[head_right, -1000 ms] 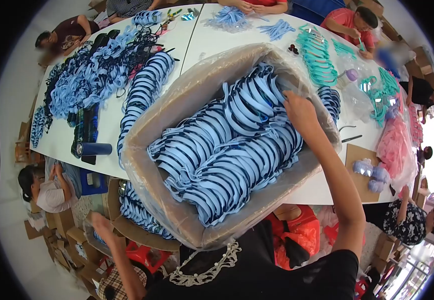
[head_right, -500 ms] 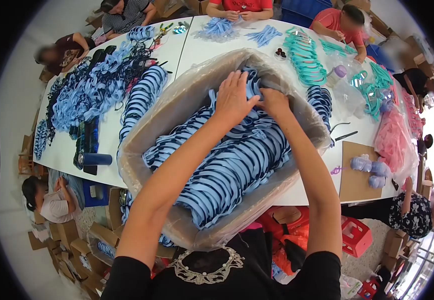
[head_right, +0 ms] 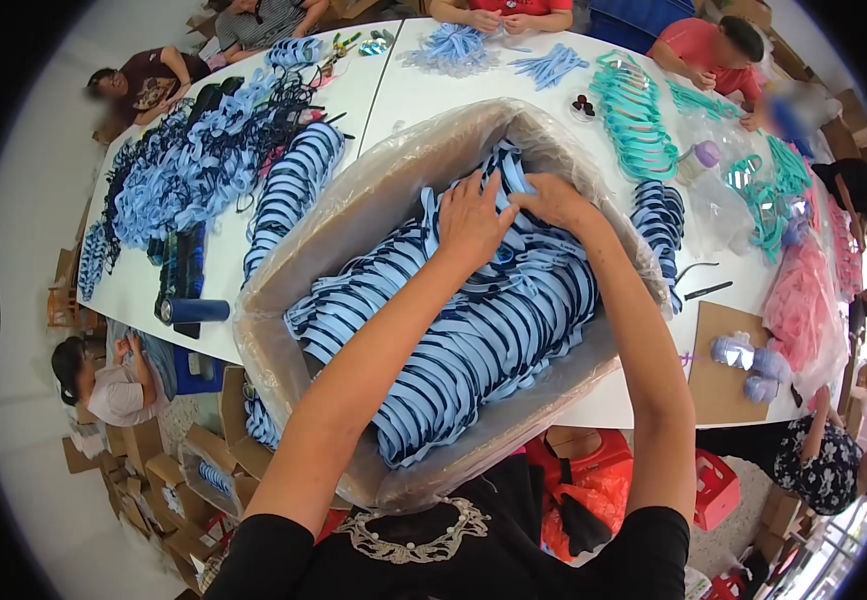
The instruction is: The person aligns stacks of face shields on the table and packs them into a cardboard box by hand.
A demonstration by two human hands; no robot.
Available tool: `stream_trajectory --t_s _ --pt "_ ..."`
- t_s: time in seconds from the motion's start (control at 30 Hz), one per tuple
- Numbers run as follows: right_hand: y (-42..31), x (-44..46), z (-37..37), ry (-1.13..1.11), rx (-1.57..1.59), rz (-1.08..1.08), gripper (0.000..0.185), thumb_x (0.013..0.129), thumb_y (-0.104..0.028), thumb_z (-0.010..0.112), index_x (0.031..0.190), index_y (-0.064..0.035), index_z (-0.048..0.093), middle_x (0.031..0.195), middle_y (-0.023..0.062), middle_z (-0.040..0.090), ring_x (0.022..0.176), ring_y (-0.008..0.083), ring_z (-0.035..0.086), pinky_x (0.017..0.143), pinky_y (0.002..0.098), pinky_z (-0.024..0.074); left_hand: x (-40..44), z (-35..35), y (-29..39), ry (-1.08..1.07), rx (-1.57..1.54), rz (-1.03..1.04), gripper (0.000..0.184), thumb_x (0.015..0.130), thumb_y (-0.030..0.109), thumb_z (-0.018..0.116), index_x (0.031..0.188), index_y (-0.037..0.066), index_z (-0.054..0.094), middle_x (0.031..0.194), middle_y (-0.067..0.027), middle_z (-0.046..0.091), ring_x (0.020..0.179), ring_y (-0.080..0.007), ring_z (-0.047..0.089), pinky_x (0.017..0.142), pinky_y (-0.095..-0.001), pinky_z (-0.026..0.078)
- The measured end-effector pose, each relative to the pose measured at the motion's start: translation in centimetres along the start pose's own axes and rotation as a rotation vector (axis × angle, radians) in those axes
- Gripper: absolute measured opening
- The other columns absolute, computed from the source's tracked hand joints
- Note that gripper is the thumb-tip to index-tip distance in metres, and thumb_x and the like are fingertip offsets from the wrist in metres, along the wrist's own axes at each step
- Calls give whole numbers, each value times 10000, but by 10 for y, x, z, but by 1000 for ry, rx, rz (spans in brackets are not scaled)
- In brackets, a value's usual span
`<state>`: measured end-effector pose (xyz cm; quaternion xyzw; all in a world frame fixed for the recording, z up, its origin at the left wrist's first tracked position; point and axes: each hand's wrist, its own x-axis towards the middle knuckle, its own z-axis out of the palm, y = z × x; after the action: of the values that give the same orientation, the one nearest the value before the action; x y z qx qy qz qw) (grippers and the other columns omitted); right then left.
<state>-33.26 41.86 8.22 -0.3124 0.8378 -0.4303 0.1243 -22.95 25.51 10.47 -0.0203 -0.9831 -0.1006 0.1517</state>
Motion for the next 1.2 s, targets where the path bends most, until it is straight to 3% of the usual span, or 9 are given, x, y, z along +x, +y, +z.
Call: stream_trajectory --t_s 0.2,0.4,0.47,0.53,0.63,0.93,1.07,1.1,1.2 --pt "2 -8 22 65 145 -51 459 1016 -398 539 1152 35 605 1046 264 664 966 333 630 906 404 466 -1 -16 -24 -128 -197 36 639 1005 450 496 1485 35 423 1525 -215 418 1398 -387 395 1176 -503 250" --pt "-17 -22 31 333 -211 11 534 1016 -425 539 1292 31 572 1107 271 670 1057 437 622 980 442 463 -96 -94 -52 60 -253 -126 753 940 398 636 1505 -10 351 1536 -259 380 1432 -395 351 1182 -474 265" --pt "-53 -45 21 313 -180 33 606 969 -409 609 1393 13 506 1249 238 634 1195 411 571 1050 436 429 -116 -95 -51 3 -205 -215 828 907 393 685 1513 -32 315 1544 -271 360 1455 -393 320 1196 -466 251" --pt "-86 -69 20 290 -423 -292 768 871 -432 711 1485 -69 428 1463 186 498 1366 371 444 1098 476 378 -124 -94 -49 -162 -112 -162 948 854 406 740 1521 -63 258 1557 -288 325 1482 -388 272 1217 -465 221" --pt "-110 -91 36 79 -712 -436 943 770 -472 778 1552 -171 344 1598 124 323 1455 368 311 1113 527 335 -112 -74 -48 -89 -158 -90 934 849 370 750 1522 -54 261 1545 -287 347 1473 -398 289 1220 -472 215" --pt "-91 -64 74 130 -809 -335 909 814 -431 755 1580 -245 302 1615 122 278 1398 463 339 1032 540 394 -64 -47 -69 -102 -205 -29 924 861 418 714 1529 -40 270 1615 -239 250 1505 -357 245 1222 -455 226" --pt "-92 -63 73 69 -846 -296 892 818 -376 757 1576 -251 304 1630 112 264 1417 468 328 1035 550 400 -56 -132 -63 -457 -233 9 709 861 330 705 1442 5 464 1421 -218 539 1323 -344 509 1101 -466 371" --pt "-99 -64 76 47 -845 -264 883 818 -359 755 1573 -248 310 1630 107 271 1427 465 322 1048 550 391 -63 -160 -64 -394 -220 57 557 872 343 692 1325 32 601 1194 -173 685 1112 -350 640 980 -476 458" --pt "-113 -68 68 18 -905 -260 809 858 -345 731 1558 -221 345 1612 125 308 1407 448 359 1070 545 368 -103 -272 -93 11 -536 -41 408 903 325 659 1212 59 687 1071 -148 726 983 -301 691 898 -397 521"
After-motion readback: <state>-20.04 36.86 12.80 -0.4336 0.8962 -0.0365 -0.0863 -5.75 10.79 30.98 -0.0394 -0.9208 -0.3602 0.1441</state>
